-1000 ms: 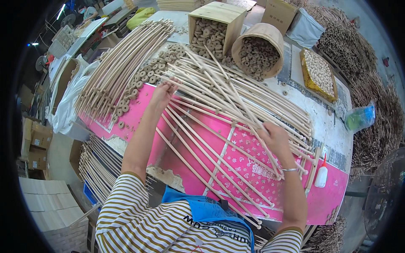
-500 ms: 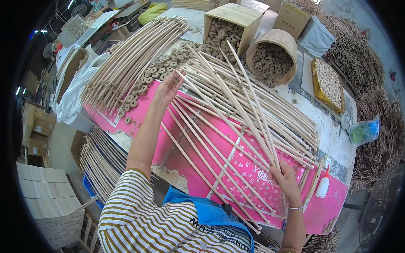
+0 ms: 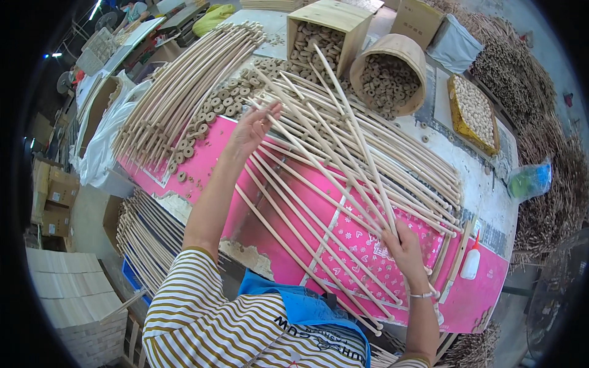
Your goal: Assembling wooden items by sliding small wooden rings onto long dowels and applying glue at a workbench.
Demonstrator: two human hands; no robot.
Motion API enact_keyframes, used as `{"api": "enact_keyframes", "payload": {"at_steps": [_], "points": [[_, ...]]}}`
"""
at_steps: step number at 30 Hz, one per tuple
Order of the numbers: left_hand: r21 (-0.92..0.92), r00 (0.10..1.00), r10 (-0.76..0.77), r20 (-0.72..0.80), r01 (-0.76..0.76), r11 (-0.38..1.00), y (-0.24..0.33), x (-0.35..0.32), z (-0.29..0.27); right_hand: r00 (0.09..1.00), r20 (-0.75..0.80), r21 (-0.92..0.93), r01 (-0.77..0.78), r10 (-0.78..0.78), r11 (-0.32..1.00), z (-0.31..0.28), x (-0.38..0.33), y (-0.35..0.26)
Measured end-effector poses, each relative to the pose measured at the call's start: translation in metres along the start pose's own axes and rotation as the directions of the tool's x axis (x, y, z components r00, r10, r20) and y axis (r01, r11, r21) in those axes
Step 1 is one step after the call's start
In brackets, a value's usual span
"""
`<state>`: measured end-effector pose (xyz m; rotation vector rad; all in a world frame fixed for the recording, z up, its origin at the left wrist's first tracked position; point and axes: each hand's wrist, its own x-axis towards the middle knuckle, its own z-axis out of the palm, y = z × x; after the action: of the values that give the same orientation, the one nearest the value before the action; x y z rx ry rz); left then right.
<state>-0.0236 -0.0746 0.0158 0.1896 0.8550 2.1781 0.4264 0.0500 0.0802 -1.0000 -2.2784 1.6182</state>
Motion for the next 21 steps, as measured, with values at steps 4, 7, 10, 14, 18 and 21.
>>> {"api": "enact_keyframes", "payload": {"at_steps": [4, 7, 10, 14, 18, 21], "points": [[0.065, 0.976, -0.125, 0.178, 0.115, 0.991, -0.043, -0.037, 0.065, 0.953, -0.116, -0.225, 0.248, -0.279, 0.942, 0.023, 0.05, -0.028], [0.166, 0.915, -0.237, 0.326, 0.191, 0.967, -0.067, -0.058, 0.114, 0.914, -0.218, -0.18, 0.307, -0.343, 0.934, 0.015, 0.085, -0.026], [0.771, 0.977, -0.163, 0.139, -0.004, 0.637, -0.069, -0.017, 0.075, 0.825, -0.305, -0.496, 0.288, -0.475, 0.819, 0.0, 0.1, -0.039], [0.917, 0.956, -0.163, 0.246, -0.175, 0.358, -0.075, 0.014, 0.074, 0.775, -0.464, -0.478, 0.189, -0.43, 0.858, -0.037, 0.075, -0.036], [0.783, 0.797, 0.036, 0.602, -0.599, 0.166, -0.117, 0.066, 0.129, 0.775, -0.56, -0.297, 0.142, -0.293, 0.944, -0.067, 0.031, -0.025], [0.721, 0.721, -0.022, 0.692, -0.693, -0.011, -0.165, 0.119, 0.152, 0.779, -0.616, -0.153, 0.02, -0.112, 0.988, -0.07, 0.003, -0.014]]}}
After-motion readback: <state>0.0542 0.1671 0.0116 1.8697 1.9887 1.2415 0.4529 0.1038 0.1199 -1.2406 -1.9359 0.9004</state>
